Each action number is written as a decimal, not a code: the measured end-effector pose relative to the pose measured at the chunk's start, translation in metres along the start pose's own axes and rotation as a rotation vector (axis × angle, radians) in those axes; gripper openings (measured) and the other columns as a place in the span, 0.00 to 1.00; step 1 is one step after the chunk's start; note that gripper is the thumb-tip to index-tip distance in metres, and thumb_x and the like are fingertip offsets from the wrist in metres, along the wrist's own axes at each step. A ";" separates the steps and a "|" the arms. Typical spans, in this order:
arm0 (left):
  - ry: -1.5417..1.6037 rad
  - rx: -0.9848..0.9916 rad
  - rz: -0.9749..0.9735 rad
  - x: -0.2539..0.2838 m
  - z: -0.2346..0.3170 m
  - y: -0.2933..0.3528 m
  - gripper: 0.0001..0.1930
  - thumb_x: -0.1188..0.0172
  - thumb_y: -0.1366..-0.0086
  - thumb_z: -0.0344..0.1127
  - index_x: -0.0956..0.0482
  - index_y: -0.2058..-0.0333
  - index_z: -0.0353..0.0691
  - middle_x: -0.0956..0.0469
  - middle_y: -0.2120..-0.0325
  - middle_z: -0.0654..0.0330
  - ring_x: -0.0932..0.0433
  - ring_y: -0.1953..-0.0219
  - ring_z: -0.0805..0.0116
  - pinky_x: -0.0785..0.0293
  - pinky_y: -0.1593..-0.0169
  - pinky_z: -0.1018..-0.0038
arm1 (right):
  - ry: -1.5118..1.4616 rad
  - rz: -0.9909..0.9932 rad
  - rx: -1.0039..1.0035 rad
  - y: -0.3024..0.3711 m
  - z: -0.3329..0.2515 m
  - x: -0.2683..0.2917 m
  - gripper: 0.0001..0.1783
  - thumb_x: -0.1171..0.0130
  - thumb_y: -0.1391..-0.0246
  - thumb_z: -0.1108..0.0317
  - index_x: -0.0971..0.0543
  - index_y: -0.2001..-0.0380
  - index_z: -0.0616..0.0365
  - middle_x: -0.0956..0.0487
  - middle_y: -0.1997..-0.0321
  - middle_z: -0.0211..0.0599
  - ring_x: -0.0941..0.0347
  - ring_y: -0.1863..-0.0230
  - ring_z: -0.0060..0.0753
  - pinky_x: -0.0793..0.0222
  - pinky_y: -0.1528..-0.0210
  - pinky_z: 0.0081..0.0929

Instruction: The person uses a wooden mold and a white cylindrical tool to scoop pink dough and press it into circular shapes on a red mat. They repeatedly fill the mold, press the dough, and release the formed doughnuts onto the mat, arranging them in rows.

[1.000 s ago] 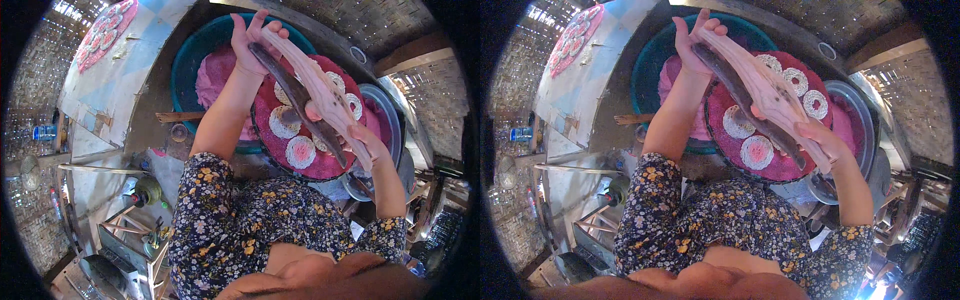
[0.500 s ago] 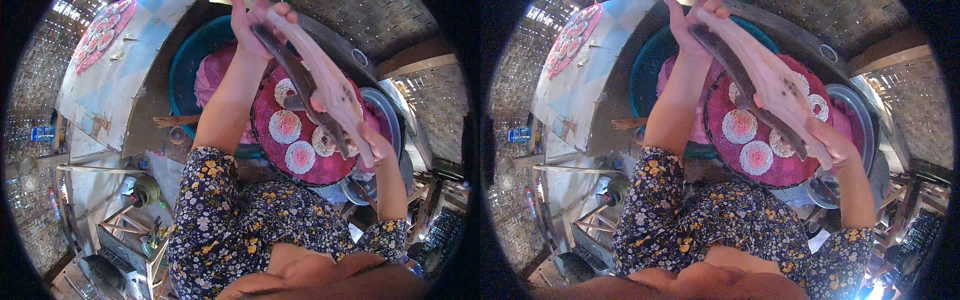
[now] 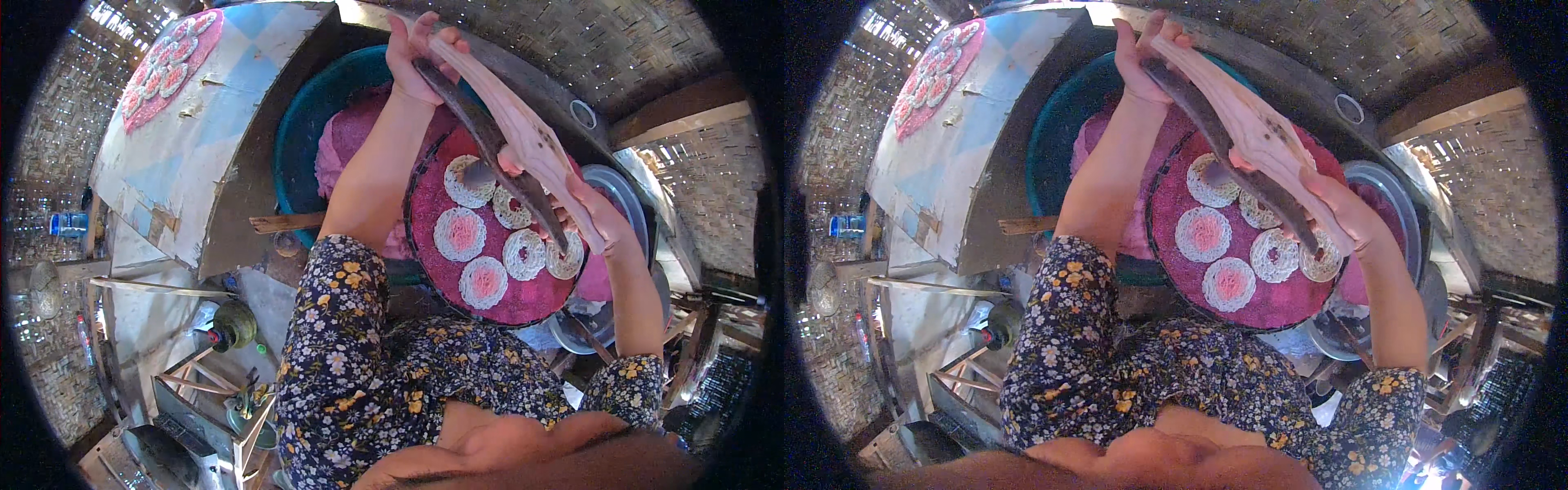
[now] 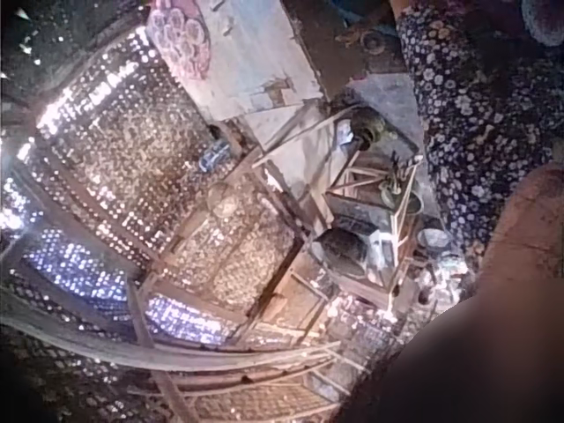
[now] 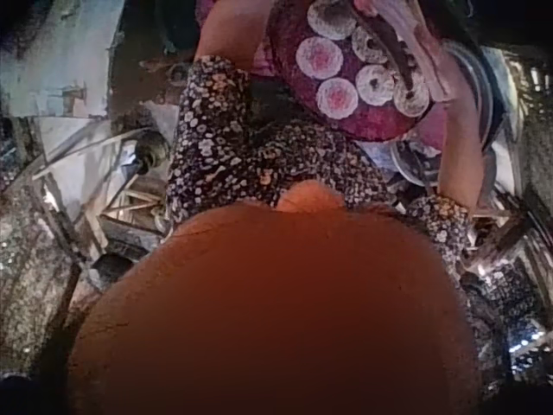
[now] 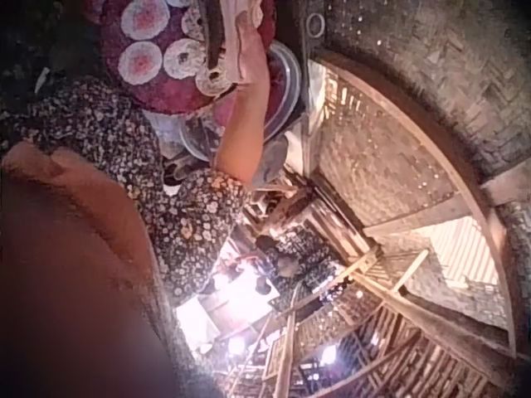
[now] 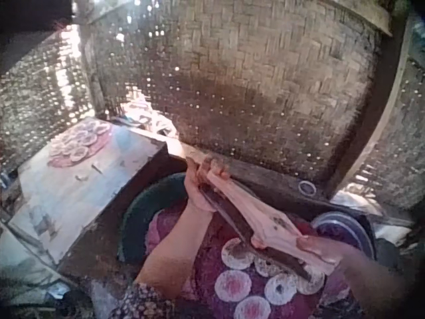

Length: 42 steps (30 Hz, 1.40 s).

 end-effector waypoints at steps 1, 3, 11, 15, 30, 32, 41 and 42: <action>0.015 0.006 0.014 -0.001 -0.003 0.002 0.29 0.59 0.46 0.69 0.25 0.63 0.53 0.26 0.75 0.58 0.27 0.69 0.60 0.33 0.81 0.76 | -0.004 -0.007 -0.004 -0.001 0.003 -0.001 0.33 0.59 0.45 0.44 0.33 0.53 0.67 0.24 0.66 0.47 0.24 0.69 0.38 0.26 0.68 0.28; 0.043 0.017 0.045 -0.004 -0.010 0.008 0.29 0.59 0.46 0.70 0.24 0.64 0.53 0.26 0.75 0.57 0.27 0.70 0.59 0.34 0.81 0.78 | -0.015 0.003 0.020 0.004 0.000 -0.005 0.34 0.58 0.46 0.43 0.33 0.53 0.67 0.24 0.66 0.46 0.24 0.69 0.36 0.26 0.68 0.27; 0.111 -0.003 -0.267 -0.022 -0.004 -0.011 0.31 0.62 0.41 0.64 0.28 0.55 0.45 0.25 0.70 0.55 0.27 0.64 0.56 0.28 0.65 0.65 | 0.146 0.027 0.075 -0.006 0.004 0.009 0.39 0.59 0.48 0.38 0.36 0.49 0.66 0.25 0.61 0.48 0.25 0.66 0.36 0.27 0.63 0.29; -0.042 0.024 0.164 -0.085 -0.022 -0.044 0.32 0.62 0.42 0.65 0.32 0.51 0.46 0.25 0.67 0.57 0.28 0.61 0.58 0.33 0.54 0.62 | -0.026 -0.031 0.116 0.002 0.003 0.031 0.41 0.61 0.48 0.37 0.40 0.46 0.65 0.27 0.58 0.53 0.26 0.63 0.43 0.29 0.60 0.34; 0.122 0.041 -0.103 0.004 -0.049 -0.060 0.32 0.63 0.44 0.68 0.26 0.60 0.46 0.26 0.76 0.60 0.27 0.70 0.60 0.30 0.62 0.64 | -0.024 0.116 0.049 -0.012 -0.010 0.059 0.34 0.53 0.50 0.39 0.31 0.59 0.64 0.24 0.70 0.43 0.25 0.75 0.37 0.25 0.73 0.30; 0.099 0.041 -0.060 0.001 -0.050 -0.055 0.32 0.62 0.45 0.69 0.26 0.61 0.48 0.26 0.77 0.60 0.27 0.70 0.59 0.30 0.63 0.64 | -0.040 0.136 0.034 -0.008 -0.010 0.060 0.33 0.53 0.50 0.40 0.30 0.59 0.64 0.24 0.72 0.43 0.25 0.75 0.35 0.25 0.74 0.28; 0.071 0.067 -0.181 -0.021 -0.049 -0.073 0.34 0.64 0.44 0.69 0.27 0.56 0.46 0.27 0.77 0.61 0.29 0.70 0.60 0.32 0.58 0.63 | 0.218 0.225 0.167 -0.008 -0.016 0.058 0.32 0.56 0.47 0.40 0.28 0.58 0.62 0.24 0.69 0.42 0.25 0.68 0.30 0.27 0.68 0.26; 0.058 0.100 -0.135 -0.040 -0.054 -0.077 0.35 0.65 0.44 0.69 0.27 0.56 0.46 0.27 0.78 0.62 0.30 0.70 0.60 0.33 0.58 0.63 | 0.154 0.149 0.146 -0.005 -0.010 0.064 0.34 0.58 0.47 0.39 0.30 0.57 0.62 0.24 0.69 0.42 0.25 0.68 0.30 0.27 0.67 0.27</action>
Point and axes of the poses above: each hand's wrist, its own y-axis away from the middle knuckle, its own x-axis out of the back of the hand, z = x × y, the point moved 3 cm from there along -y, towards the middle knuckle
